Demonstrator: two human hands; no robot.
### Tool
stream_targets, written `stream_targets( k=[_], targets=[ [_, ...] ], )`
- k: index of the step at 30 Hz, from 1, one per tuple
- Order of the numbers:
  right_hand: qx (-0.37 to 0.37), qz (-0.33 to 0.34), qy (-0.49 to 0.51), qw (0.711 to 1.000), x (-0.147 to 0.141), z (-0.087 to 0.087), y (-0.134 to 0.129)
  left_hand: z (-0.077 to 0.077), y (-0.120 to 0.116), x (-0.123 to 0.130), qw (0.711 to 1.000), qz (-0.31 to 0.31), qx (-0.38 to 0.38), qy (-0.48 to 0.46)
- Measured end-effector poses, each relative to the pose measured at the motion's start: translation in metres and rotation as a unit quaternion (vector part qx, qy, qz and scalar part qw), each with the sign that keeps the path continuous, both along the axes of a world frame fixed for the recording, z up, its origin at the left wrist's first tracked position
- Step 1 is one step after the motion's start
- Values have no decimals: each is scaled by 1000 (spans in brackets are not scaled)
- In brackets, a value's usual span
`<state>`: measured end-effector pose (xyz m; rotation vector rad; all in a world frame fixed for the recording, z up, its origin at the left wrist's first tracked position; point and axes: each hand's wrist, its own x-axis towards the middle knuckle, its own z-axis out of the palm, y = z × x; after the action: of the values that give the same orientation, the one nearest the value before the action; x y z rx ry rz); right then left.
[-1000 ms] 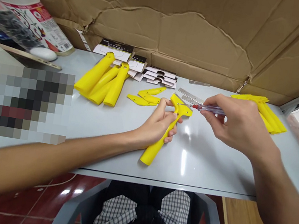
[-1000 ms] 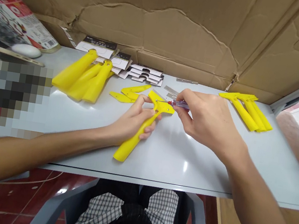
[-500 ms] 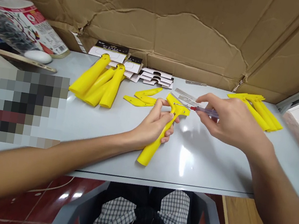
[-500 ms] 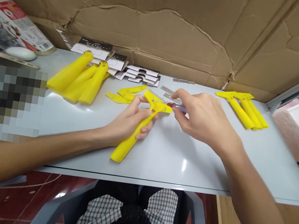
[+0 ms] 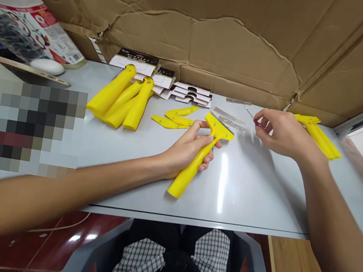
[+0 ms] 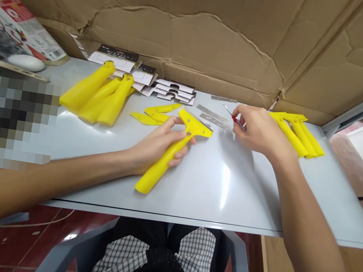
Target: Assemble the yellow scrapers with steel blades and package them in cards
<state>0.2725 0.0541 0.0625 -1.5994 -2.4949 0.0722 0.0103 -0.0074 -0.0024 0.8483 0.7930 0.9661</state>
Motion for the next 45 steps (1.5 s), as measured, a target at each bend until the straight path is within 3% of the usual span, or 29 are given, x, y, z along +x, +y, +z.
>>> stream_targets(
  k=[5, 12, 18, 21, 32, 37, 42, 45],
  targets=[
    [-70, -110, -126, 983, 20, -16, 23, 0, 1, -1, 1000, 8, -7, -5],
    [-106, -117, -137, 978, 30, -24, 34, 7, 5, -4, 994, 75, -60, -53],
    [-113, -112, -143, 977, 34, -28, 38, 5, 9, -7, 983, 138, 102, 62],
    [-119, -113, -149, 975, 35, -31, 40, 7, 10, -6, 973, 157, 137, 102],
    [-122, -100, -158, 975, 34, -34, 39, -2, 16, -6, 981, 167, 80, 57],
    [-123, -99, -153, 976, 34, -34, 39, 0, 19, -9, 989, 136, 50, 38],
    [-110, -114, -157, 975, 28, -26, 31, 3, 21, -10, 991, 135, 16, 0],
    [-64, -130, -149, 978, 17, -17, 19, 4, 20, -10, 989, 149, -3, 9]
  ],
)
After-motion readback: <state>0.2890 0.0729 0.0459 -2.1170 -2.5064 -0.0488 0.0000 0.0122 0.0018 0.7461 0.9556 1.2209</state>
